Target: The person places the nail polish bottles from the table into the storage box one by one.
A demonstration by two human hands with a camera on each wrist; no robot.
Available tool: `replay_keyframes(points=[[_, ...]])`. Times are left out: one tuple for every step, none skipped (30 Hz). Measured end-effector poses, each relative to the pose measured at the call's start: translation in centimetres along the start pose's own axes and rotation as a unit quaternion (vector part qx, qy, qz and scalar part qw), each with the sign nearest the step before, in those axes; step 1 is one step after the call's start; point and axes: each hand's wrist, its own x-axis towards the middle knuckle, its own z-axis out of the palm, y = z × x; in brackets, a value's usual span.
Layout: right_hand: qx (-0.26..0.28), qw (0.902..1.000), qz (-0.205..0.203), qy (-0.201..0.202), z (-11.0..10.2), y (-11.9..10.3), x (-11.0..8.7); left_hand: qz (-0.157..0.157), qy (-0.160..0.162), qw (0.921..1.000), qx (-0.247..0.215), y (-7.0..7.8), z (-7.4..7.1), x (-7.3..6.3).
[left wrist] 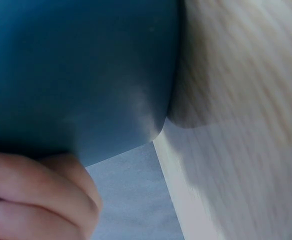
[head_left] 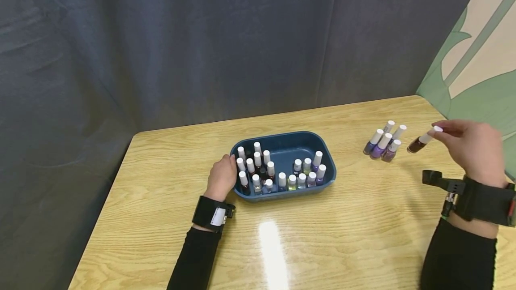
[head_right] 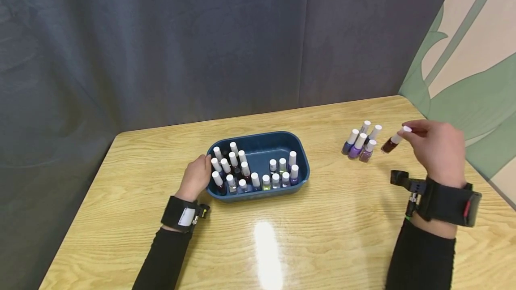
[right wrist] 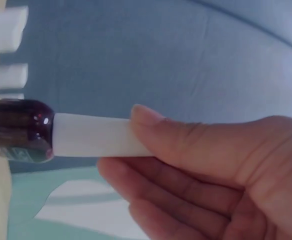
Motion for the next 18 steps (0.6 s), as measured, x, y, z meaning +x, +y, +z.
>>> replay_keyframes(points=[[0.0, 1.0, -0.006, 0.005, -0.1, -0.4, -0.1, 0.001, 0.001, 1.0, 0.0, 0.0, 0.0, 0.0], [-0.001, 0.9999, -0.013, 0.01, -0.3, -0.7, -0.2, 0.003, 0.0, 1.0, -0.001, 0.1, 0.1, 0.0], [-0.001, 0.9997, -0.02, 0.014, -0.4, -1.1, -0.3, 0.005, -0.001, 1.0, -0.002, 0.1, 0.1, 0.0], [-0.001, 0.9994, -0.031, 0.017, -0.4, -1.5, -0.3, 0.006, 0.001, 1.0, -0.002, 0.1, 0.1, 0.0], [0.001, 0.9988, -0.043, 0.021, -0.3, -1.9, -0.2, 0.006, 0.003, 1.0, -0.003, 0.0, 0.1, 0.1], [0.002, 0.9982, -0.055, 0.025, -0.3, -2.2, -0.2, 0.007, 0.005, 1.0, -0.002, 0.0, 0.2, 0.1], [0.006, 0.9973, -0.067, 0.029, -0.3, -2.4, -0.3, 0.008, 0.005, 1.0, -0.002, 0.0, 0.2, 0.1], [0.009, 0.9966, -0.075, 0.032, -0.3, -2.6, -0.4, 0.008, 0.006, 1.0, -0.001, 0.0, 0.3, 0.1], [0.014, 0.9963, -0.079, 0.03, -0.2, -2.9, -0.5, 0.007, 0.007, 1.0, -0.001, 0.1, 0.4, 0.1], [0.02, 0.9958, -0.085, 0.028, -0.2, -3.1, -0.6, 0.004, 0.009, 0.9999, 0.0, 0.2, 0.5, 0.0], [0.027, 0.9952, -0.09, 0.027, -0.2, -3.3, -0.7, 0.002, 0.011, 0.9999, 0.002, 0.3, 0.7, -0.1], [0.036, 0.9945, -0.094, 0.027, -0.2, -3.4, -0.8, 0.002, 0.013, 0.9999, 0.003, 0.5, 0.8, -0.1], [0.048, 0.9936, -0.098, 0.029, -0.2, -3.5, -0.9, 0.003, 0.016, 0.9999, 0.005, 0.7, 0.9, -0.2], [0.065, 0.9923, -0.101, 0.03, -0.1, -3.5, -0.9, 0.004, 0.016, 0.9998, 0.006, 1.0, 1.1, -0.2], [0.083, 0.9906, -0.103, 0.035, 0.0, -3.3, -1.1, 0.008, 0.013, 0.9999, 0.007, 1.4, 1.3, -0.1], [0.102, 0.988, -0.107, 0.043, 0.1, -3.0, -1.2, 0.013, 0.01, 0.9998, 0.008, 1.8, 1.6, 0.1], [0.122, 0.9847, -0.113, 0.05, 0.2, -2.6, -1.3, 0.017, 0.006, 0.9998, 0.007, 2.2, 1.8, 0.2], [0.141, 0.9809, -0.121, 0.057, 0.4, -2.2, -1.3, 0.021, 0.001, 0.9998, 0.007, 2.6, 2.1, 0.3]])
